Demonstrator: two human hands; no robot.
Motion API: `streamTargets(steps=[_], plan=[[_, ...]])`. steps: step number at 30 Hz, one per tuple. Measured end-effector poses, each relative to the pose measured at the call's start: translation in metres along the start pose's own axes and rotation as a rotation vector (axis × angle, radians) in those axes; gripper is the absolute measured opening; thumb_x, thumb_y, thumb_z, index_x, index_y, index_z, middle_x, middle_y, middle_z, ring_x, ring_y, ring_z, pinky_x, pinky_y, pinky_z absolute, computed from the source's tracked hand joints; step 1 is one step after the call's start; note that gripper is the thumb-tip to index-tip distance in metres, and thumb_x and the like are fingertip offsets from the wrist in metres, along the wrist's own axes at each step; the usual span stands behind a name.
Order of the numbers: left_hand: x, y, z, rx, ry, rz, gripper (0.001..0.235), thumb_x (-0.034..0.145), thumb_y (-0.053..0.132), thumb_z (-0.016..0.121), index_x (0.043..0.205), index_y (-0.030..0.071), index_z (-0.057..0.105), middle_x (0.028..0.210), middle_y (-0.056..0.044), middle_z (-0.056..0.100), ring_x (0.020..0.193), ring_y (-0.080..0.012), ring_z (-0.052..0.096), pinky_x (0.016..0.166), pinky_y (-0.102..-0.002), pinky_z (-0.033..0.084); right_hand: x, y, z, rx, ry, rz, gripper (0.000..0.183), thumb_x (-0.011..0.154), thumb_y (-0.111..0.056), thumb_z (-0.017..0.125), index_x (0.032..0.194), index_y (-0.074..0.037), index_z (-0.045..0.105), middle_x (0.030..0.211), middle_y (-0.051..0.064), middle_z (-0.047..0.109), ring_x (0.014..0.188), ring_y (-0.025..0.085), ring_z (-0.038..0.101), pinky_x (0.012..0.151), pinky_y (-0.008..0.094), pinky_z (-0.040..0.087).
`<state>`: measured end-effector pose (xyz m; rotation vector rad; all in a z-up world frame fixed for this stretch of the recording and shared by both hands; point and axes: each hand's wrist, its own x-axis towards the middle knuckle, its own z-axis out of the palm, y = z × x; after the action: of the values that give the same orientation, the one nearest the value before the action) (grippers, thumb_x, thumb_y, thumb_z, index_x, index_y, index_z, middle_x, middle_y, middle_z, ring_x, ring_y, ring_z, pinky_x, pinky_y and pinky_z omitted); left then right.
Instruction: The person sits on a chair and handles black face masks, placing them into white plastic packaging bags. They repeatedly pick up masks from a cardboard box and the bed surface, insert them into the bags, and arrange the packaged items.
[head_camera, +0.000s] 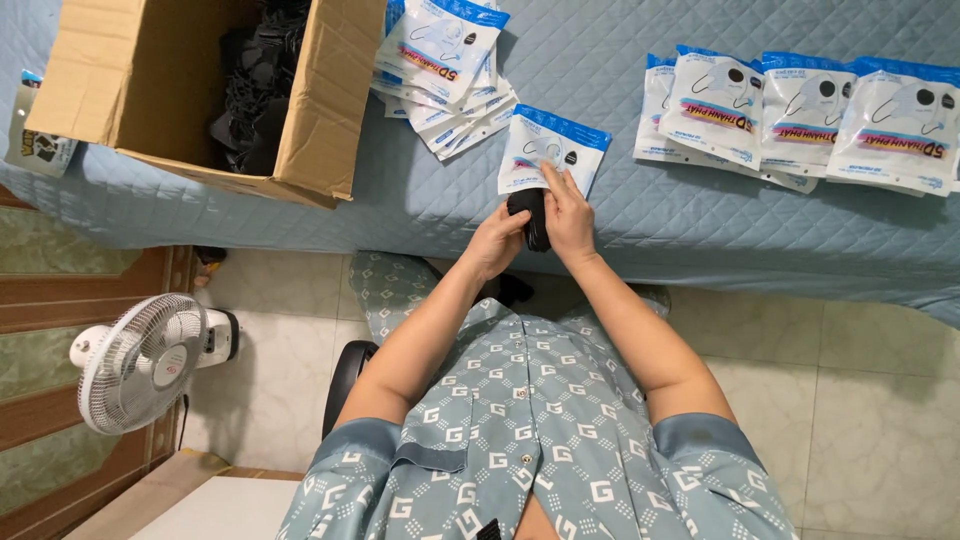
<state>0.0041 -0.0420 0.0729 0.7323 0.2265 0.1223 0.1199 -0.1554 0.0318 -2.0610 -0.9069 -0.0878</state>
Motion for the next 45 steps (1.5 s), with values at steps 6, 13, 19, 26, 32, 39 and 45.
streamTargets(steps=[6, 13, 19, 26, 32, 39, 45], plan=[[0.034, -0.06, -0.055, -0.031, 0.092, 0.056, 0.051, 0.115, 0.016, 0.048, 0.161, 0.002, 0.03, 0.158, -0.019, 0.044, 0.141, -0.0305, 0.05, 0.117, -0.045, 0.041, -0.01, 0.003, 0.01, -0.018, -0.068, -0.009, 0.053, 0.103, -0.011, 0.056, 0.152, -0.029, 0.056, 0.156, 0.006, 0.052, 0.143, 0.042, 0.039, 0.116, 0.056, 0.033], [0.049, -0.056, -0.037, -0.049, 0.225, 0.059, 0.05, 0.113, 0.015, 0.049, 0.158, 0.0, 0.033, 0.155, -0.022, 0.045, 0.136, -0.0329, 0.055, 0.109, -0.047, 0.051, -0.019, -0.004, 0.015, -0.014, -0.085, 0.019, 0.048, 0.107, -0.017, 0.054, 0.153, -0.031, 0.055, 0.158, 0.002, 0.049, 0.149, 0.04, 0.031, 0.12, 0.059, 0.021], [0.06, -0.053, -0.024, 0.02, 0.321, 0.028, 0.055, 0.111, 0.019, 0.055, 0.158, 0.001, 0.032, 0.154, -0.024, 0.045, 0.131, -0.038, 0.058, 0.103, -0.05, 0.055, -0.023, -0.011, 0.019, -0.035, -0.094, -0.016, 0.048, 0.106, -0.019, 0.057, 0.152, -0.032, 0.056, 0.157, 0.0, 0.05, 0.148, 0.042, 0.032, 0.12, 0.06, 0.019], [0.059, -0.025, 0.005, 0.245, 0.419, -0.009, 0.05, 0.111, 0.025, 0.053, 0.152, -0.002, 0.042, 0.145, -0.024, 0.054, 0.126, -0.0385, 0.061, 0.102, -0.053, 0.054, -0.027, -0.007, 0.021, -0.041, -0.092, -0.05, 0.048, 0.106, -0.02, 0.057, 0.151, -0.035, 0.057, 0.156, -0.007, 0.051, 0.149, 0.035, 0.034, 0.12, 0.055, 0.024], [0.036, -0.007, 0.025, 0.432, 0.504, -0.046, 0.049, 0.111, 0.029, 0.052, 0.147, -0.004, 0.05, 0.139, -0.024, 0.061, 0.122, -0.0389, 0.063, 0.101, -0.055, 0.053, -0.021, 0.002, 0.012, 0.053, -0.081, -0.024, 0.052, 0.104, -0.011, 0.056, 0.15, -0.034, 0.058, 0.152, 0.0, 0.056, 0.146, 0.039, 0.037, 0.12, 0.052, 0.029], [0.028, -0.02, 0.0, 0.91, 0.559, -0.029, 0.041, 0.104, 0.028, 0.059, 0.136, 0.004, 0.065, 0.131, -0.02, 0.068, 0.122, -0.0392, 0.064, 0.096, -0.054, 0.056, -0.023, -0.003, 0.013, 0.028, -0.078, -0.046, 0.054, 0.102, -0.012, 0.06, 0.151, -0.033, 0.057, 0.153, 0.004, 0.055, 0.145, 0.042, 0.037, 0.118, 0.055, 0.031], [0.043, -0.03, -0.005, 0.497, 0.549, 0.035, 0.041, 0.094, 0.008, 0.066, 0.132, -0.007, 0.063, 0.12, -0.024, 0.068, 0.103, -0.0299, 0.068, 0.083, -0.048, 0.057, -0.027, -0.001, 0.015, -0.013, -0.075, -0.091, 0.046, 0.105, -0.019, 0.06, 0.148, -0.033, 0.06, 0.154, 0.002, 0.054, 0.149, 0.039, 0.032, 0.122, 0.054, 0.021]])
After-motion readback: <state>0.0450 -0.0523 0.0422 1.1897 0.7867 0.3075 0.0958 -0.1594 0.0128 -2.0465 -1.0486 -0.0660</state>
